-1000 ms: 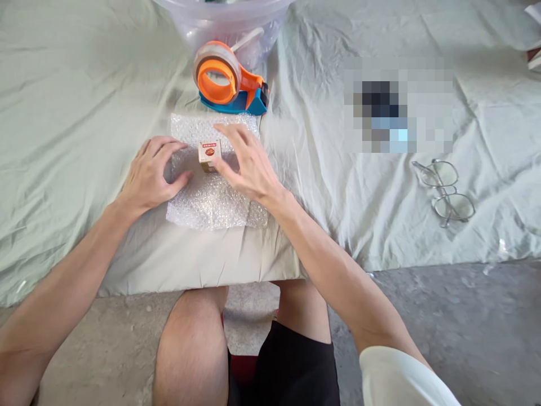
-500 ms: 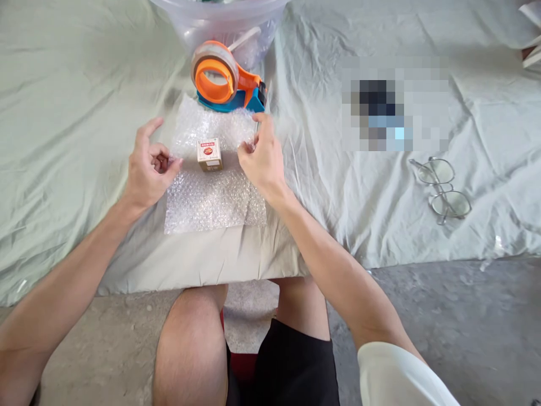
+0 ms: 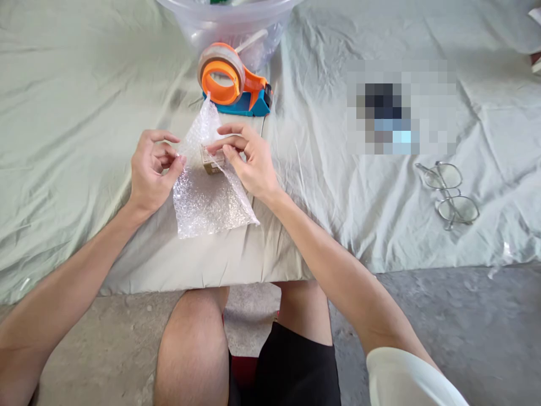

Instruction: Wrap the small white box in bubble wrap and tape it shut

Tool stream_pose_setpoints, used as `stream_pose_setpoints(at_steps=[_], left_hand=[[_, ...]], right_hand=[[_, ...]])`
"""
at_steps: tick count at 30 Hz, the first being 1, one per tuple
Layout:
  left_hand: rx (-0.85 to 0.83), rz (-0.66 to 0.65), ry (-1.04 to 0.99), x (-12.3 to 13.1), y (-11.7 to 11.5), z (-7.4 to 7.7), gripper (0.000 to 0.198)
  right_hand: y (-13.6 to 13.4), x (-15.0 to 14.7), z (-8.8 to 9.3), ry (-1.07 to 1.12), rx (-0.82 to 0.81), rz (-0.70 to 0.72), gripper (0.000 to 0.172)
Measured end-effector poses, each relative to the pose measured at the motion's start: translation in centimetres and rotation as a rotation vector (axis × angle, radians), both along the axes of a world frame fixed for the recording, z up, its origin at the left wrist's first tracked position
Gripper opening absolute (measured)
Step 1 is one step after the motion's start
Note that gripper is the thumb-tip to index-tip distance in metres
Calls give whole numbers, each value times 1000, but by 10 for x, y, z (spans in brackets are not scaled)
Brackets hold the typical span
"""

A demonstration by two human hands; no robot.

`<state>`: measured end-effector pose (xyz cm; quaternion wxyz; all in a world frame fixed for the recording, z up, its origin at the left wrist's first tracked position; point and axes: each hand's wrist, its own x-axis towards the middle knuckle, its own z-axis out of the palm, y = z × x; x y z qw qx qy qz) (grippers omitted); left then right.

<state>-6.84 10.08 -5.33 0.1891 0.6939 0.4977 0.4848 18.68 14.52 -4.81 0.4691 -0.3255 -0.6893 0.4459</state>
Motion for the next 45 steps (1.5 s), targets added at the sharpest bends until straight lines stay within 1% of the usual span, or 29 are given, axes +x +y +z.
stream_pose_setpoints(at_steps=[2, 3, 4, 8, 10, 13, 14, 16, 17, 20, 22, 26, 30, 33, 36, 39, 41, 43, 45], left_hand=[[17, 5, -8, 1, 0, -2, 36], [26, 12, -6, 1, 0, -3, 36], [34, 19, -2, 2, 0, -3, 36], [60, 37, 15, 4, -1, -3, 34], [94, 28, 16, 6, -2, -2, 32], [137, 19, 25, 7, -2, -2, 31], [138, 24, 31, 8, -2, -2, 33], [120, 38, 39, 8, -3, -1, 37], [110, 41, 38, 9, -4, 0, 39], [114, 12, 1, 11, -6, 1, 41], [149, -25, -33, 14, -8, 0, 40], [235, -53, -61, 19, -7, -4, 34], [268, -34, -79, 21, -5, -5, 32], [260, -12, -62, 22, -6, -4, 33], [238, 5, -26, 23, -12, 0, 36], [237, -6, 16, 23, -17, 5, 36], [290, -33, 48, 21, -18, 8, 36], [333, -33, 85, 19, -16, 9, 34], [297, -24, 90, 19, -12, 8, 29]], right_hand=[[-5, -1, 2, -85, 118, -32, 25], [-7, -1, 2, -129, 166, -41, 21], [-8, -2, 1, -169, 203, -44, 22], [-7, -2, -5, -256, 303, -26, 34], [-5, -2, -8, -270, 323, -6, 32], [-2, 0, -9, -280, 316, 6, 20], [-1, 0, -9, -278, 324, 4, 23], [-1, 1, -8, -286, 350, 4, 37], [-1, 1, -8, -301, 361, 8, 39], [-2, 0, -10, -347, 397, 30, 35], [-1, -2, -12, -347, 462, 31, 34], [0, -5, -17, -352, 586, -12, 31], [-1, -10, -21, -295, 605, 37, 33], [-5, -13, -20, -247, 600, 58, 26], [-9, -14, -17, -205, 536, 45, 14], [-10, -14, -14, -193, 509, 27, 14], [-9, -14, -14, -188, 528, 16, 11], [-8, -14, -14, -190, 544, -5, 12], [-6, -15, -16, -188, 550, -17, 14]])
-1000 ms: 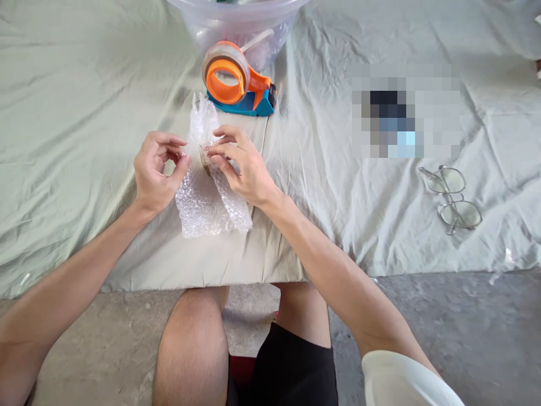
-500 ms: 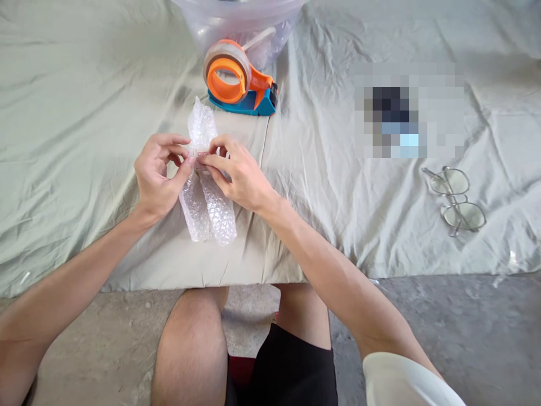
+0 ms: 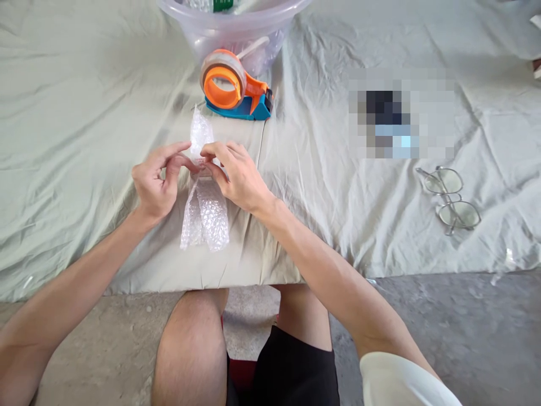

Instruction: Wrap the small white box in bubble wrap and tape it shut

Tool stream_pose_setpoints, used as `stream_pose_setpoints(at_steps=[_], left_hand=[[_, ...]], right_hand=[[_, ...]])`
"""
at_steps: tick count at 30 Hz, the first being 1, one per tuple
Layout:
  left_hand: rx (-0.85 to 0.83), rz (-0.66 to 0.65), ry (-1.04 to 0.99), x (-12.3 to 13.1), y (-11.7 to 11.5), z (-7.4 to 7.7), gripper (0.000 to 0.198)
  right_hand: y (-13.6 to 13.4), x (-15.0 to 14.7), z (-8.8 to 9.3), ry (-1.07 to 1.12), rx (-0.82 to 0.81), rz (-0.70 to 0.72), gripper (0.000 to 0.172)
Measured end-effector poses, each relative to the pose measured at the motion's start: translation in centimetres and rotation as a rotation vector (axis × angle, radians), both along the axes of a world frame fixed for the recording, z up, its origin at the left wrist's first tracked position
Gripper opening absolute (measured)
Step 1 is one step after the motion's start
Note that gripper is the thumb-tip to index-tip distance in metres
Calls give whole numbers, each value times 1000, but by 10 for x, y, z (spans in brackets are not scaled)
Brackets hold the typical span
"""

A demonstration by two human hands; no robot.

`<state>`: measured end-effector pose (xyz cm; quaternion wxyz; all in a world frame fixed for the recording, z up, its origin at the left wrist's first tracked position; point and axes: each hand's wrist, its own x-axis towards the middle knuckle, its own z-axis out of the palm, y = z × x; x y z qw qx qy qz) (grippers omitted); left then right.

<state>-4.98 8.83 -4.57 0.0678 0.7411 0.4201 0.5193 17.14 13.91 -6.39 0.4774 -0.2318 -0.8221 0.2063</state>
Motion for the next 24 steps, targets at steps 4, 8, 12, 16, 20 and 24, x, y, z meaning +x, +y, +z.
stream_pose_setpoints(at_steps=[4, 8, 12, 16, 20, 24], left_hand=[[-82, -38, -30, 4, 7, -5, 28], [-18, -58, -9, 5, 9, -14, 25], [-231, 69, -28, -4, 14, -27, 82], [-591, 138, 53, -14, 24, -27, 87], [-712, 74, 147, -15, 27, -9, 59], [-676, 22, 95, -13, 23, -7, 45]], right_hand=[[1, -2, -3, 37, -18, -6, 15], [2, -3, -5, 80, -57, 0, 15], [3, -3, -6, 85, -94, 25, 14], [4, -1, -3, 26, -84, -6, 20], [6, 5, -1, -83, -118, -210, 53], [11, 11, -7, -140, -226, -286, 89]])
